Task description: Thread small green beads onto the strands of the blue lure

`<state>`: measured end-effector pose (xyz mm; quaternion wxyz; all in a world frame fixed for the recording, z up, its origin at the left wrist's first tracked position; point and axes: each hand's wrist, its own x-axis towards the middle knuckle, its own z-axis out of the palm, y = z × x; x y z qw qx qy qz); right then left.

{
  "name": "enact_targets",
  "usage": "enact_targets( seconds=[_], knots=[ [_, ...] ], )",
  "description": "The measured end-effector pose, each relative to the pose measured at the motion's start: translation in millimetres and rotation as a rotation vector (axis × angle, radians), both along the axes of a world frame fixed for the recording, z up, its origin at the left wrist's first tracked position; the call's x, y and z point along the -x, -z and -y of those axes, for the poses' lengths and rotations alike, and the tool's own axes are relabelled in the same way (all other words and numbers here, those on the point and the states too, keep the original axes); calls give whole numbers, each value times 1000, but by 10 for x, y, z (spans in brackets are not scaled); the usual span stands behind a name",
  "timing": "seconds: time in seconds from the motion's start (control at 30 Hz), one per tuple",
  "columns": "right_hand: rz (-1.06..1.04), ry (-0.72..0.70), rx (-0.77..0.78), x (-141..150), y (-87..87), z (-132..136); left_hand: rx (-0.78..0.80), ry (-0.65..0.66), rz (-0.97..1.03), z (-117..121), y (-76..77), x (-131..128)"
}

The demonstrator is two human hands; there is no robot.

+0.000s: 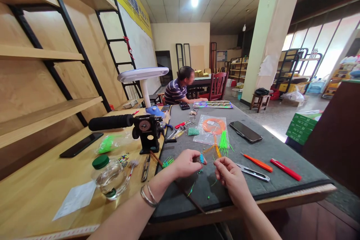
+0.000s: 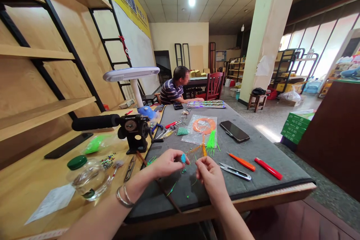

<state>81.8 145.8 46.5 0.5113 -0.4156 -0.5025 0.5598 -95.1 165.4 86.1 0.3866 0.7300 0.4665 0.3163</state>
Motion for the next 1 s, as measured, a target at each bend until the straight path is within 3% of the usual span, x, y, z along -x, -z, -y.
enact_targets(
  seconds=[0.13,0.27,0.43,0.57,0.77,1.0],
  knots=[
    [3,5,-29,7,29,16,-175,-18,-269,-18,110,23],
    [7,3,-36,11,57,0,-186,-36,-372,0,147,12],
    [-18,23,-25,20,81,-10,-202,-81,-547,58,90,-34],
    [-28,11,-21,25,93,-16,-239,-68,-566,64,110,-32],
    [-63,9,-39,19,90,-7,-138,-36,-265,-52,171,25],
    [-54,-52,-62,81,-45,31,271,-7,463,-70,81,-18]
  ],
)
